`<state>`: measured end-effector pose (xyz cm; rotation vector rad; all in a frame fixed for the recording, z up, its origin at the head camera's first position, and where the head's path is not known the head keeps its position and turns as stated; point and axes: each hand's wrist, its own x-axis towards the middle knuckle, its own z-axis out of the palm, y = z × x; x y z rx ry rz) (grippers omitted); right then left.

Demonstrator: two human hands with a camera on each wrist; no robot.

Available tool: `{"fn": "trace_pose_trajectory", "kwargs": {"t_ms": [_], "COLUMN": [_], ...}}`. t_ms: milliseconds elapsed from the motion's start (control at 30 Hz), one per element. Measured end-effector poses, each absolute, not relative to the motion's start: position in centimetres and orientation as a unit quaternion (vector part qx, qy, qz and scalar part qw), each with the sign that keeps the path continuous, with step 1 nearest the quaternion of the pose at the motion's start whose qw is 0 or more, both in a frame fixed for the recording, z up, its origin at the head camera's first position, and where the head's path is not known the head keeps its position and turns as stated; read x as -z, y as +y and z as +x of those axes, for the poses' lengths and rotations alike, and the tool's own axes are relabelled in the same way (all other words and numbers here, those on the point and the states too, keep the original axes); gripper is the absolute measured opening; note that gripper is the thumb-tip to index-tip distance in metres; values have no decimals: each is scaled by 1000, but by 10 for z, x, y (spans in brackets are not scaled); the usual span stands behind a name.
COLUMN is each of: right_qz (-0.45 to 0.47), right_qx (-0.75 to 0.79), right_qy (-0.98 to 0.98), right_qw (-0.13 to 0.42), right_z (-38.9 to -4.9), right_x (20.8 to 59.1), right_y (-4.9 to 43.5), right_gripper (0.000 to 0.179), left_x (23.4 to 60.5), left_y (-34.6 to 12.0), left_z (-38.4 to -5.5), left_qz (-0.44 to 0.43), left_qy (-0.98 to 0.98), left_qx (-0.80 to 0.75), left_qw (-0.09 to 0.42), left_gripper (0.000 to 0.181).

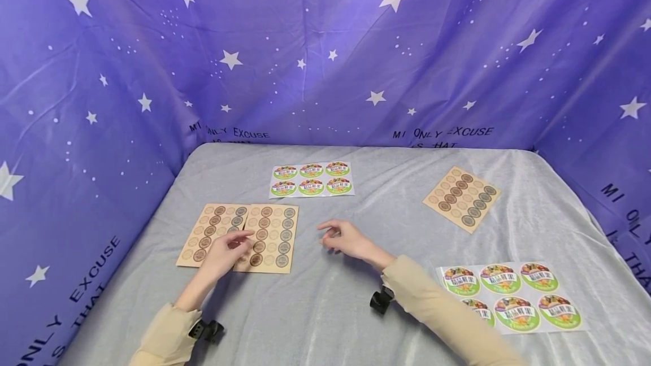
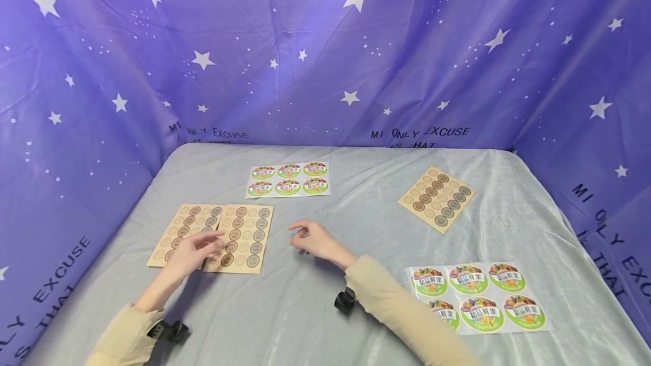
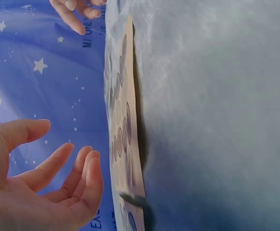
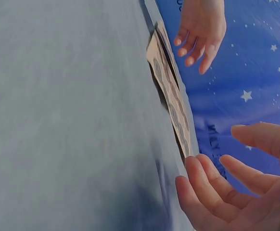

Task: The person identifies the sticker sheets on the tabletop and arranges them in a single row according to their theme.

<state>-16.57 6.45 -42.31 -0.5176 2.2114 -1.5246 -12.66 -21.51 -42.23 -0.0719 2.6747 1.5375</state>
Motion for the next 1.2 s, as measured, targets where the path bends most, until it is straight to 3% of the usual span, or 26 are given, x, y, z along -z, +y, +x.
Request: {"fn": "trace_pose_trajectory", "kwargs": {"t_ms": [1200], "right_qz": [-134], "right_qx": [514], "right_qy": [839], "right_qw": [117], "right_z": [-172], "right_x": [410], "right_y": [187], "right_gripper": [38], "left_x": [419], "left_y": [-112], "left_z": [-173], "left_qz": [138], "left_qy": [830], "left_qx": [-531], "left_qw": [101], "left_gripper": [30]}}
